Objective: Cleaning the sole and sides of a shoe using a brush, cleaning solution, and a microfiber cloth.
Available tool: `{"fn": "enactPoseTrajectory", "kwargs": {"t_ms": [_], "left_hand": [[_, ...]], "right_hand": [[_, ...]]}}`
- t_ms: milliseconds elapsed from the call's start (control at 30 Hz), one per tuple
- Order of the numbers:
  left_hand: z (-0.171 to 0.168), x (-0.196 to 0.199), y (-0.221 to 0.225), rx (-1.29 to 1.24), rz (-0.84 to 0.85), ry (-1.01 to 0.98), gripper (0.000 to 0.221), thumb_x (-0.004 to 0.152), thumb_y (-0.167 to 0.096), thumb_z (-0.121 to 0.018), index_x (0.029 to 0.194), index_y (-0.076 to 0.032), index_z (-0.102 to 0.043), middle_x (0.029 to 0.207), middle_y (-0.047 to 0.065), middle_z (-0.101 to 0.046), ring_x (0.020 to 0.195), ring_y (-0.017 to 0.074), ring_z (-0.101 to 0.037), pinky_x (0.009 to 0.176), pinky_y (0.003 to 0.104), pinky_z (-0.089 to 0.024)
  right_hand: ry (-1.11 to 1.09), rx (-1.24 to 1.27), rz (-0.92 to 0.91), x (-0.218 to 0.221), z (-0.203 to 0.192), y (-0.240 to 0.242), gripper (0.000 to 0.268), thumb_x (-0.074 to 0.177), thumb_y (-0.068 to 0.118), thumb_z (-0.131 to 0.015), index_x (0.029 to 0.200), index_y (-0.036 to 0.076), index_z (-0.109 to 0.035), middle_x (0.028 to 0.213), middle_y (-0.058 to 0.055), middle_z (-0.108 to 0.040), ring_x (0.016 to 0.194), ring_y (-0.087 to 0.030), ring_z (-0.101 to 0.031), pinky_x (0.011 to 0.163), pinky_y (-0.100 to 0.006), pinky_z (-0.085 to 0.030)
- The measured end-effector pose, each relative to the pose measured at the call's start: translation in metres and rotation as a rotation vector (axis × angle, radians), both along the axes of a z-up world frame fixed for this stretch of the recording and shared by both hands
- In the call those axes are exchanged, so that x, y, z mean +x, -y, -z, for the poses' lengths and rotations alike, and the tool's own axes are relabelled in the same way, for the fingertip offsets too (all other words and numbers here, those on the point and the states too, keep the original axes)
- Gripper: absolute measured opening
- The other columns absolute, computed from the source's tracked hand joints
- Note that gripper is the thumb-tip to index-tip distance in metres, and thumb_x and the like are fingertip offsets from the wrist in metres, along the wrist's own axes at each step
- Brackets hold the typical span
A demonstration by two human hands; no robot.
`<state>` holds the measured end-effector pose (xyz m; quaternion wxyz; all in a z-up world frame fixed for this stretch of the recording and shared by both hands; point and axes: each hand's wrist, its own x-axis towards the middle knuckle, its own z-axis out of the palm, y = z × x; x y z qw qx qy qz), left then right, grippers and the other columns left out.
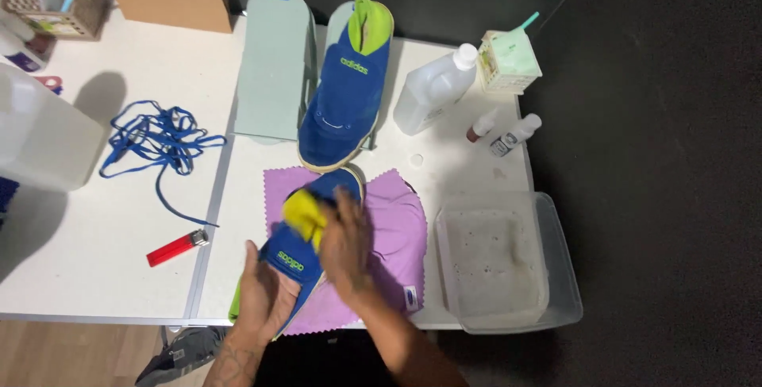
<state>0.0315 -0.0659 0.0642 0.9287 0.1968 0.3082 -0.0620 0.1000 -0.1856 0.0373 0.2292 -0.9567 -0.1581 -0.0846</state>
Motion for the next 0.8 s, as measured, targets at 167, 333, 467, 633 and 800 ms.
{"fn": "enactPoseTrajectory", "kwargs": {"t_ms": [167, 333, 467, 633, 800], "left_hand": [[-0.028, 0.005, 0.006, 0.061, 0.031, -0.035, 0.078, 0.097, -0.052, -0.031, 0.156, -0.002, -0.039, 0.151, 0.021, -0.05, 0.132, 0.031, -0.049, 0.118, 0.046, -0.036], [0.046, -0.007, -0.01, 0.032, 0.043, 0.124, 0.073, 0.102, -0.054, -0.037, 0.149, -0.001, -0.047, 0.141, 0.021, -0.059, 0.123, 0.0307, -0.057, 0.108, 0.046, -0.044], [0.076, -0.012, -0.014, 0.004, 0.025, 0.085, 0.052, 0.103, -0.063, -0.053, 0.104, -0.013, -0.067, 0.088, 0.009, -0.07, 0.08, 0.0199, -0.066, 0.075, 0.034, -0.055], [0.043, -0.007, -0.005, -0.02, 0.032, 0.244, 0.055, 0.103, -0.056, -0.051, 0.13, -0.008, -0.057, 0.113, 0.016, -0.069, 0.1, 0.026, -0.068, 0.086, 0.04, -0.058], [-0.031, 0.002, 0.012, 0.141, -0.018, -0.096, 0.053, 0.101, -0.02, -0.044, 0.142, 0.013, -0.05, 0.138, 0.029, -0.06, 0.121, 0.0332, -0.059, 0.111, 0.045, -0.045]], "right_hand": [[0.219, 0.017, 0.114, 0.013, -0.002, -0.016, 0.062, 0.075, 0.003, -0.071, 0.134, 0.021, -0.065, 0.126, -0.011, -0.056, 0.106, -0.033, -0.052, 0.085, -0.046, -0.04], [0.116, 0.064, -0.029, -0.046, -0.02, -0.03, 0.037, 0.091, 0.009, -0.054, 0.126, 0.013, -0.067, 0.1, -0.013, -0.054, 0.09, -0.035, -0.049, 0.071, -0.049, -0.04], [-0.084, 0.176, -0.122, -0.083, -0.022, -0.033, 0.04, 0.087, 0.008, -0.065, 0.126, 0.01, -0.064, 0.102, -0.015, -0.053, 0.089, -0.039, -0.054, 0.064, -0.052, -0.048], [-0.167, 0.111, -0.059, -0.034, -0.018, -0.025, 0.041, 0.086, 0.007, -0.069, 0.125, 0.02, -0.066, 0.103, -0.009, -0.054, 0.095, -0.036, -0.054, 0.059, -0.053, -0.051], [0.013, -0.037, 0.209, 0.024, 0.003, -0.005, 0.048, 0.072, 0.004, -0.083, 0.116, 0.022, -0.076, 0.113, -0.006, -0.061, 0.102, -0.031, -0.056, 0.081, -0.048, -0.047]]}}
